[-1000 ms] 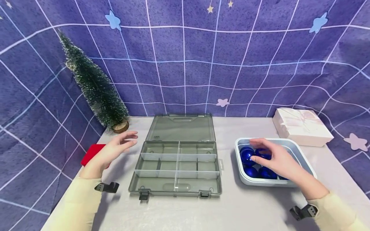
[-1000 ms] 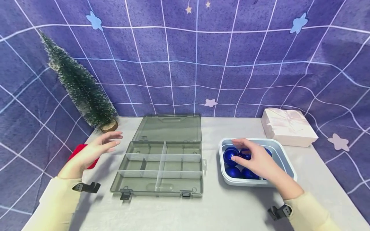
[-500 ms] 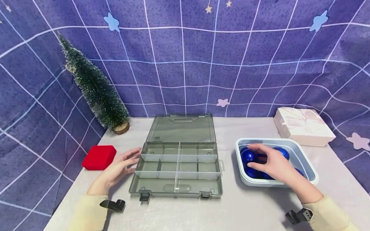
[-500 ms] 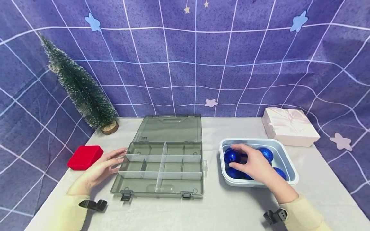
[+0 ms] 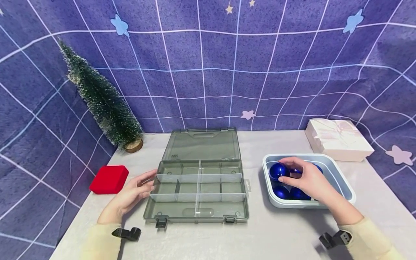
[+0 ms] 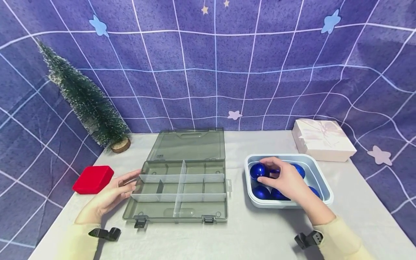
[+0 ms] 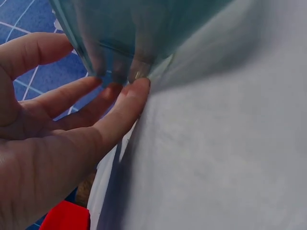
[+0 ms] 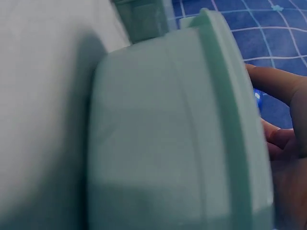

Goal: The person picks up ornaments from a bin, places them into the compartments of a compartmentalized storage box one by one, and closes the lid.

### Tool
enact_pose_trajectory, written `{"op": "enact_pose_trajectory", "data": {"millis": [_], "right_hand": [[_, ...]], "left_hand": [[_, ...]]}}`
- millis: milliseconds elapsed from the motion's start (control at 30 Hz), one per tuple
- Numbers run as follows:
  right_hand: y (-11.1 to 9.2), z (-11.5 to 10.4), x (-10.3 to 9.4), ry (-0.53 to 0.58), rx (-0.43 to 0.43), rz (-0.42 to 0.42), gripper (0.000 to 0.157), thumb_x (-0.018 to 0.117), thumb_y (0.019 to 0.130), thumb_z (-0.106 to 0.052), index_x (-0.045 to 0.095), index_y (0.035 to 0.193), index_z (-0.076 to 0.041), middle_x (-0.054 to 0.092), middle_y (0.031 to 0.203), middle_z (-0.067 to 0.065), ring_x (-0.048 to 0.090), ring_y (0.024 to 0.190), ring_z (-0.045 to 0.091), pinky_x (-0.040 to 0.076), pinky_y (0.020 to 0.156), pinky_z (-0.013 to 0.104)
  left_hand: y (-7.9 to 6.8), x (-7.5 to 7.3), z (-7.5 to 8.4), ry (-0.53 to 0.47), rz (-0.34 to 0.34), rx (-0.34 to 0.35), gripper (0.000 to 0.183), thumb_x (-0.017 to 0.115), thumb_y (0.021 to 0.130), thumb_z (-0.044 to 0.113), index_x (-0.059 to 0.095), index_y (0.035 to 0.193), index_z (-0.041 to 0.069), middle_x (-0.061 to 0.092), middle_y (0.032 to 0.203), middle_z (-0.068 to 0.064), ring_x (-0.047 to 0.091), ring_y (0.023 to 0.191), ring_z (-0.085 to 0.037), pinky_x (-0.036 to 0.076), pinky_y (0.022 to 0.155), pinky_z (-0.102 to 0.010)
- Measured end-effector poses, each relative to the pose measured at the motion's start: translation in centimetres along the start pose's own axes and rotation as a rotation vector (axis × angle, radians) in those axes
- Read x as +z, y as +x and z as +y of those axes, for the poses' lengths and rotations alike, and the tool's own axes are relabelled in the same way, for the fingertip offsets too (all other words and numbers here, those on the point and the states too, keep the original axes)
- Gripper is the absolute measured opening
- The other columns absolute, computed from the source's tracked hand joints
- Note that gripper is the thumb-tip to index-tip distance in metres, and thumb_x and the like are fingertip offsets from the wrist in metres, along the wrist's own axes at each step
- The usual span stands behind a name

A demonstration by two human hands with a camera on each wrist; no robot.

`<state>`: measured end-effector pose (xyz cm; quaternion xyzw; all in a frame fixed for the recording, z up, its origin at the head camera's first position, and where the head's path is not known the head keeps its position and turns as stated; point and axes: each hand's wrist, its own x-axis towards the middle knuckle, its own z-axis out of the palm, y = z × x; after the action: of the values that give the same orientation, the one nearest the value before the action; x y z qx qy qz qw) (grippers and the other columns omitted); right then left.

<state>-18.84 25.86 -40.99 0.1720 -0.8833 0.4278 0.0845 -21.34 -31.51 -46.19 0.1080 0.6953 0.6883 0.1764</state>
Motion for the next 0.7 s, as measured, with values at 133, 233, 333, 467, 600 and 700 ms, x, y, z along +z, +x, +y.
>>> {"op": "enact_pose_trajectory", "data": {"millis": [133,233,333,467,600,700], "right_hand": [[0.5,-1.3,-0.2,0.019,-0.012,0.018,0.046,0.085,0.084,-0.012,0.067,0.125,-0.003,0.070,0.119,0.013,0.062,0.102,-0.002,0.052,0.085,0.017],[1.1,-2.5,-0.2,0.069,-0.036,0.019,0.047,0.084,0.084,-0.009,0.066,0.127,-0.002,0.069,0.120,0.014,0.063,0.103,0.002,0.052,0.086,0.018],[2.1,-3.9,0.2,0.145,-0.064,0.011,0.048,0.083,0.085,-0.005,0.065,0.129,0.001,0.067,0.121,0.015,0.064,0.105,0.007,0.052,0.087,0.019],[3.7,-5.8,1.2,0.213,-0.102,-0.016,0.049,0.083,0.085,-0.003,0.064,0.130,0.003,0.066,0.124,0.015,0.063,0.109,0.014,0.051,0.090,0.021],[5.3,-7.6,2.5,0.287,-0.157,-0.054,0.051,0.082,0.084,0.000,0.063,0.130,0.005,0.067,0.123,0.016,0.064,0.110,0.024,0.053,0.091,0.027],[6.5,-9.1,3.4,0.308,-0.186,-0.080,0.051,0.083,0.083,-0.001,0.064,0.130,0.002,0.067,0.124,0.013,0.063,0.112,0.027,0.053,0.092,0.030]], "left_hand": [[-0.1,0.0,-0.1,0.016,0.007,-0.001,0.069,0.052,0.100,-0.004,0.015,0.158,-0.011,0.036,0.148,-0.018,0.056,0.111,-0.011,0.050,0.088,-0.025],[-0.1,0.0,0.0,0.028,0.020,-0.012,0.070,0.054,0.100,-0.002,0.016,0.158,-0.010,0.027,0.154,-0.027,0.055,0.115,-0.012,0.049,0.092,-0.027],[-0.2,0.2,0.2,0.044,0.026,-0.017,0.072,0.055,0.099,-0.001,0.015,0.159,-0.009,0.019,0.158,-0.033,0.051,0.120,-0.008,0.049,0.093,-0.027],[-0.3,0.4,0.5,0.070,0.028,-0.014,0.073,0.056,0.099,0.000,0.015,0.159,-0.009,0.014,0.161,-0.034,0.045,0.123,-0.002,0.048,0.094,-0.025],[-0.4,0.5,0.6,0.077,0.034,-0.018,0.072,0.055,0.099,-0.002,0.015,0.159,-0.009,0.015,0.160,-0.035,0.047,0.121,-0.004,0.048,0.094,-0.024],[-0.5,0.5,0.6,0.062,0.035,-0.024,0.072,0.053,0.098,-0.003,0.014,0.159,-0.010,0.016,0.158,-0.036,0.049,0.119,-0.009,0.048,0.092,-0.023]]}}
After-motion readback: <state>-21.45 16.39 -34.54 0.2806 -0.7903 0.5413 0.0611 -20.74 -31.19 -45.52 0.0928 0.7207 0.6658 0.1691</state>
